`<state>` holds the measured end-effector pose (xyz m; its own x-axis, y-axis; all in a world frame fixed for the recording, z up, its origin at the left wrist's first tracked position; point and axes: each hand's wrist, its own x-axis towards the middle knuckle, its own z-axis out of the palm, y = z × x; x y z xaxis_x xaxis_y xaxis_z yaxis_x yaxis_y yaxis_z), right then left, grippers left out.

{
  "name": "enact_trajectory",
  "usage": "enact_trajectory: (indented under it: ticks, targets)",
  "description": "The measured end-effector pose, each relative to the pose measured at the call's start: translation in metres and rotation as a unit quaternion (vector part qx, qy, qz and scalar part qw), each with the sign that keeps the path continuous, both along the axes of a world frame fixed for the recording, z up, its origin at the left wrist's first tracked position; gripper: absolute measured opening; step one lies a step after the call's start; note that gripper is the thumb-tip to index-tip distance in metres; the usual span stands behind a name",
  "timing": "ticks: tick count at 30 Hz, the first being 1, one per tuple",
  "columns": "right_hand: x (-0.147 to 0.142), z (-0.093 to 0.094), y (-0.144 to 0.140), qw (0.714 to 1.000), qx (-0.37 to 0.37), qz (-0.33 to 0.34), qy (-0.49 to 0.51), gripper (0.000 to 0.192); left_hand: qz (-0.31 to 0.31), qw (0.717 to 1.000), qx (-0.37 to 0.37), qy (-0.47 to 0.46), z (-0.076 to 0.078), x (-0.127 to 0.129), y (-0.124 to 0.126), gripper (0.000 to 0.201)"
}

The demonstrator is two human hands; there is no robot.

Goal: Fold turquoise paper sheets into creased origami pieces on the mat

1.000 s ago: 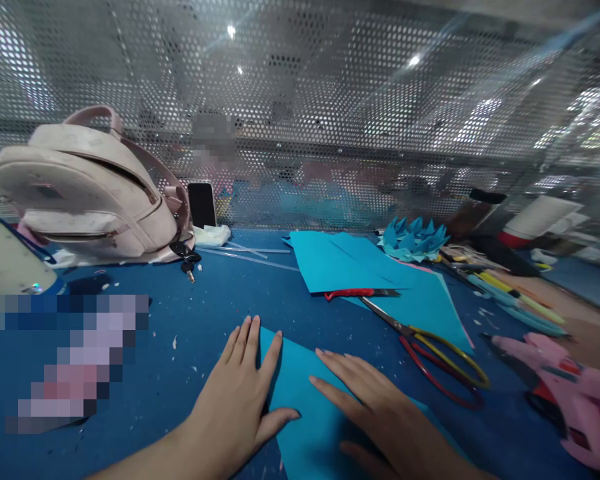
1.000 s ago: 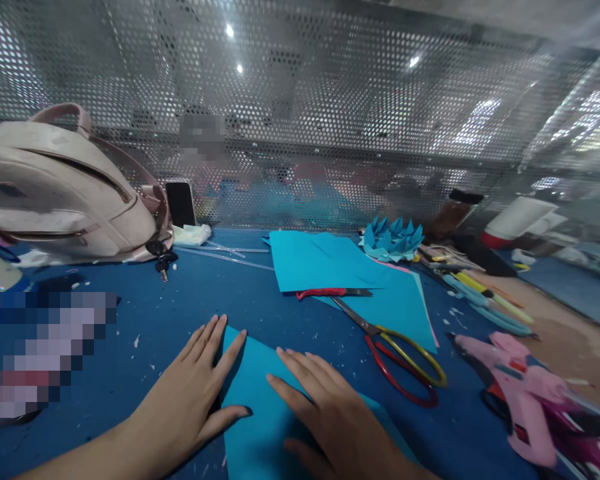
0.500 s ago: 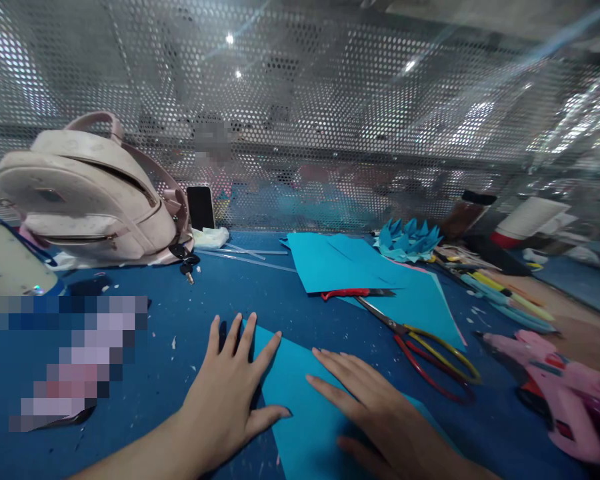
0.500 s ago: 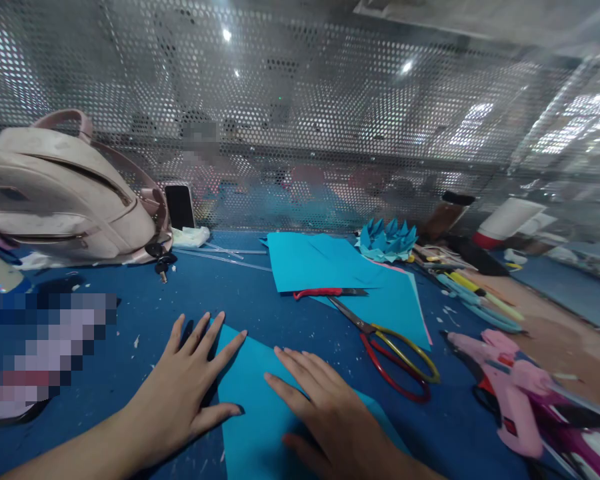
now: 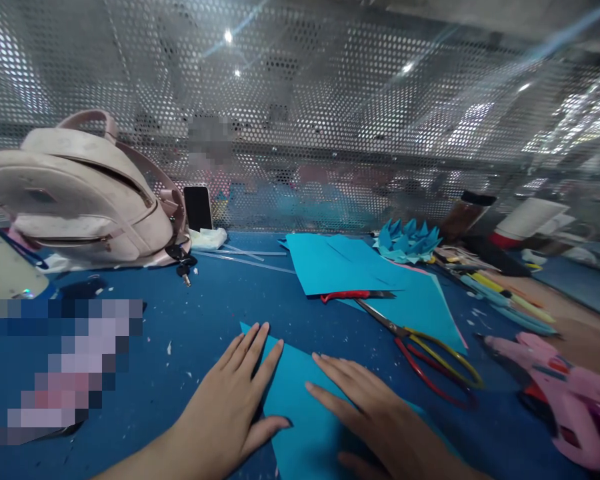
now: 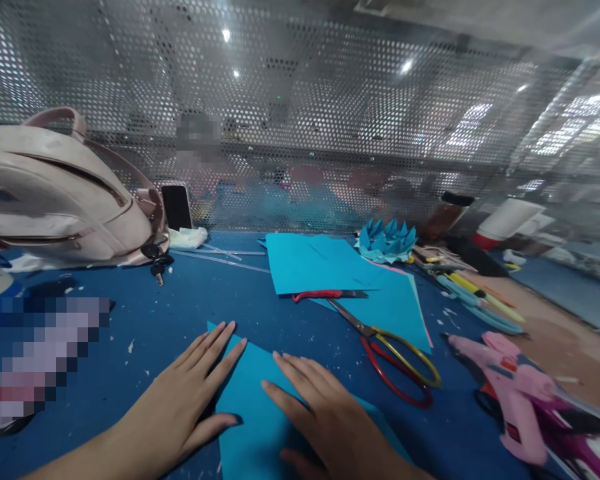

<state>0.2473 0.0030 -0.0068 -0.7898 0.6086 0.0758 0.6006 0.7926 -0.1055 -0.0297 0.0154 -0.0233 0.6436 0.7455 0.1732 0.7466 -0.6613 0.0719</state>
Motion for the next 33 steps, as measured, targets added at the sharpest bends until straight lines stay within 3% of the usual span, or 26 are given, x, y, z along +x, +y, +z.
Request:
enact_trajectory:
  ticks: [7, 14, 25, 33]
  targets:
    - [-0.003, 0.006, 0.001, 0.998, 0.039, 0.008, -0.04, 0.06, -0.003, 1.0, 0.01, -0.01, -0.004, -0.001, 0.001, 0.081]
    - [0.002, 0.0, 0.002, 0.998, 0.07, -0.002, -0.009, 0.055, -0.004, 1.0, 0.009, -0.002, -0.005, -0.003, 0.004, 0.082]
    - [0.003, -0.001, 0.002, 0.994, 0.105, -0.004, -0.002, 0.049, 0.023, 0.997, 0.07, 0.029, -0.01, -0.003, 0.0, 0.09]
    - [0.002, 0.0, 0.002, 0.996, 0.09, -0.001, 0.004, 0.045, -0.037, 0.999, 0.007, 0.001, 0.001, -0.003, 0.003, 0.071]
